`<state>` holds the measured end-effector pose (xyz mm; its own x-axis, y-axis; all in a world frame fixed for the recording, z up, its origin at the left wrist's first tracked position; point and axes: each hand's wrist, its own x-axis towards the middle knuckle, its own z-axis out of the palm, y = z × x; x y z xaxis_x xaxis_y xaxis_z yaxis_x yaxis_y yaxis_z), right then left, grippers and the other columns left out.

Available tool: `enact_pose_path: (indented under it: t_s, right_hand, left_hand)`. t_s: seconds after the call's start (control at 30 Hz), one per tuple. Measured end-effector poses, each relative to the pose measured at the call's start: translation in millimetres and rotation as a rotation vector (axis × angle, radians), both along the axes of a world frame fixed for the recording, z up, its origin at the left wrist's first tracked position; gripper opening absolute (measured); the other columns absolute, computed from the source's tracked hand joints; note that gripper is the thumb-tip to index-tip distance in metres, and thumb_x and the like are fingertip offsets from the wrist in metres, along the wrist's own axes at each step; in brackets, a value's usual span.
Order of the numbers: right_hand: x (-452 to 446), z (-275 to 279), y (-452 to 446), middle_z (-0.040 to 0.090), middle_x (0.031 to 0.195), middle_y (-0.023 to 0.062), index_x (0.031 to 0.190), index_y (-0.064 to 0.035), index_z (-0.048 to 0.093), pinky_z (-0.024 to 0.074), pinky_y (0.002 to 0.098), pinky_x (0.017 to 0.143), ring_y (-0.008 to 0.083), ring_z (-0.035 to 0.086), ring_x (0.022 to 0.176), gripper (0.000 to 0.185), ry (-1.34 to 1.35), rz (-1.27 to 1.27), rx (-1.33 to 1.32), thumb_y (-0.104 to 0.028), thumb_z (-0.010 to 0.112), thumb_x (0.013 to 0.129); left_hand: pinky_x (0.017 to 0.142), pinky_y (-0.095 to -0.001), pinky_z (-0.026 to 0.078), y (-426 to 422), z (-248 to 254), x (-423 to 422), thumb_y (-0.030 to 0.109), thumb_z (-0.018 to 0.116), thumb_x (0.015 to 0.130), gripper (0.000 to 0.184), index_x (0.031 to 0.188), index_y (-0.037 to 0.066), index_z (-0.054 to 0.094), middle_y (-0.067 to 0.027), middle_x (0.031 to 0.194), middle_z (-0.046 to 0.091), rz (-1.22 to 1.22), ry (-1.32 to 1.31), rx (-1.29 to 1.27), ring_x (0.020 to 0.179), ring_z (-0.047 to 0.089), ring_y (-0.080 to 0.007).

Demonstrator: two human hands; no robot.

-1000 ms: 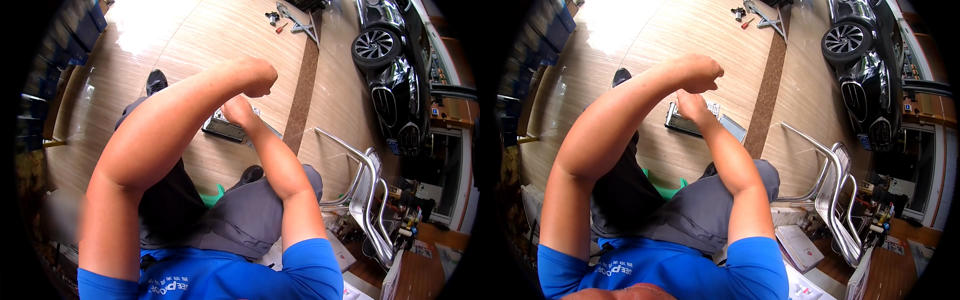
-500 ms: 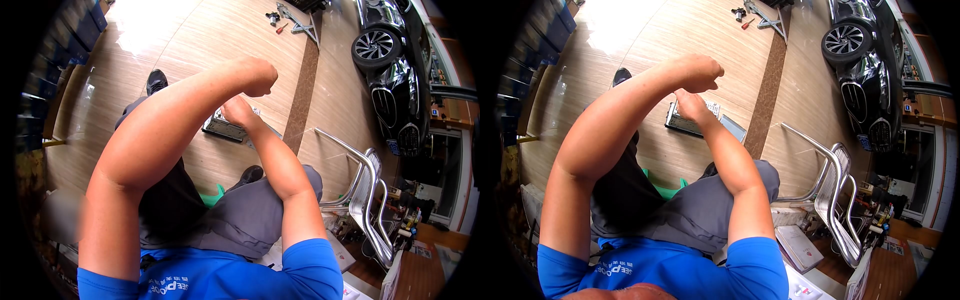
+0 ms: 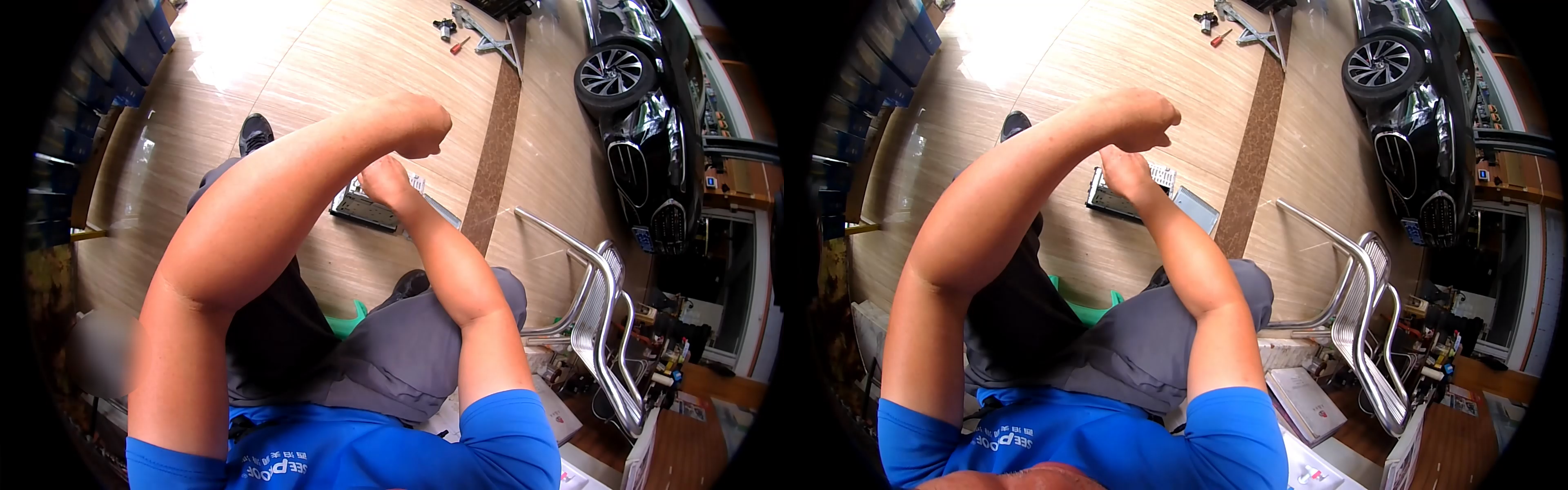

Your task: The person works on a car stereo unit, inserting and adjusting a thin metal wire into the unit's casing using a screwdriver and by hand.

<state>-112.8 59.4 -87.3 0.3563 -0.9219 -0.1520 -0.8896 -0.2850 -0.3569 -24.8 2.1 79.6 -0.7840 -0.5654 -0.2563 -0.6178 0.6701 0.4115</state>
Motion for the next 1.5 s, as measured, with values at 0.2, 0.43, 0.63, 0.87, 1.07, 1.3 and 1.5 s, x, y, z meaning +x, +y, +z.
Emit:
enact_pose_path:
  t_s: [0.2, 0.43, 0.63, 0.87, 1.07, 1.3, 1.5]
  right_hand:
    - [-1, 0, 0, 0.063, 0.116, 0.0222, 0.117, -0.0054, 0.061, 0.0491, 0.048, 0.091, 0.0381, 0.059, 0.108, 0.03, 0.004, -0.016, 0.014, -0.013, 0.053, 0.089]
    - [-11, 1, -3, 0.059, 0.123, 0.0221, 0.124, -0.0095, 0.056, 0.0474, 0.0495, 0.093, 0.0395, 0.057, 0.112, 0.036, -0.019, -0.072, 0.047, -0.019, 0.059, 0.089]
    - [-49, -6, -13, 0.068, 0.094, 0.0214, 0.1, -0.0046, 0.065, 0.0517, 0.0504, 0.077, 0.0416, 0.065, 0.087, 0.023, -0.093, -0.08, -0.185, -0.024, 0.064, 0.086]
    - [-79, 77, -7, 0.063, 0.074, 0.0044, 0.104, -0.0029, 0.063, 0.0429, 0.0232, 0.047, 0.01, 0.056, 0.056, 0.017, -1.025, -0.59, 0.276, -0.018, 0.059, 0.097]
    - [-108, 107, 24, 0.066, 0.079, 0.006, 0.103, -0.0057, 0.061, 0.0453, 0.0236, 0.05, 0.0118, 0.059, 0.06, 0.016, -1.5, -0.614, 0.232, -0.019, 0.064, 0.095]
    - [-130, 120, 65, 0.07, 0.088, 0.0066, 0.114, 0.0006, 0.066, 0.0496, 0.0226, 0.061, 0.0082, 0.061, 0.069, 0.024, -1.02, -0.431, 0.287, -0.008, 0.064, 0.091]
    - [-163, 83, 103, 0.069, 0.087, 0.014, 0.105, -0.0014, 0.066, 0.0516, 0.0335, 0.073, 0.0215, 0.065, 0.079, 0.027, -0.239, -0.323, 0.155, -0.011, 0.063, 0.081]
  left_hand:
    - [0.082, -0.0451, 0.052, -1, -1, -2, 0.023, 0.068, 0.087, 0.025, 0.102, 0.003, 0.066, -0.0177, 0.096, 0.069, 0.01, -0.006, 0.009, 0.095, 0.065, -0.0362]
    - [0.083, -0.0459, 0.051, -3, -4, -1, 0.023, 0.068, 0.086, 0.027, 0.105, 0.004, 0.066, -0.0178, 0.098, 0.069, 0.031, -0.007, 0.012, 0.097, 0.065, -0.0371]
    - [0.085, -0.0441, 0.051, -10, -11, 1, 0.024, 0.067, 0.086, 0.032, 0.111, 0.003, 0.065, -0.0193, 0.102, 0.069, 0.015, 0.02, -0.032, 0.099, 0.065, -0.0363]
    - [0.088, -0.0432, 0.05, -10, 0, 5, 0.024, 0.064, 0.088, 0.036, 0.117, 0.003, 0.064, -0.0198, 0.106, 0.068, 0.035, 0.007, 0.03, 0.103, 0.063, -0.0366]
    - [0.079, -0.0441, 0.051, -3, -4, 0, 0.022, 0.058, 0.092, 0.024, 0.101, 0.002, 0.067, -0.0189, 0.092, 0.069, -0.026, 0.187, -0.043, 0.089, 0.065, -0.0372]
    - [0.071, -0.0448, 0.049, 13, -3, -10, 0.021, 0.057, 0.093, 0.022, 0.088, 0.001, 0.065, -0.0191, 0.08, 0.066, -0.104, 0.254, -0.024, 0.078, 0.064, -0.0375]
    - [0.076, -0.0436, 0.05, 19, -2, -16, 0.02, 0.06, 0.092, 0.02, 0.088, 0.002, 0.067, -0.0181, 0.085, 0.068, -0.026, 0.178, 0.002, 0.083, 0.065, -0.0362]
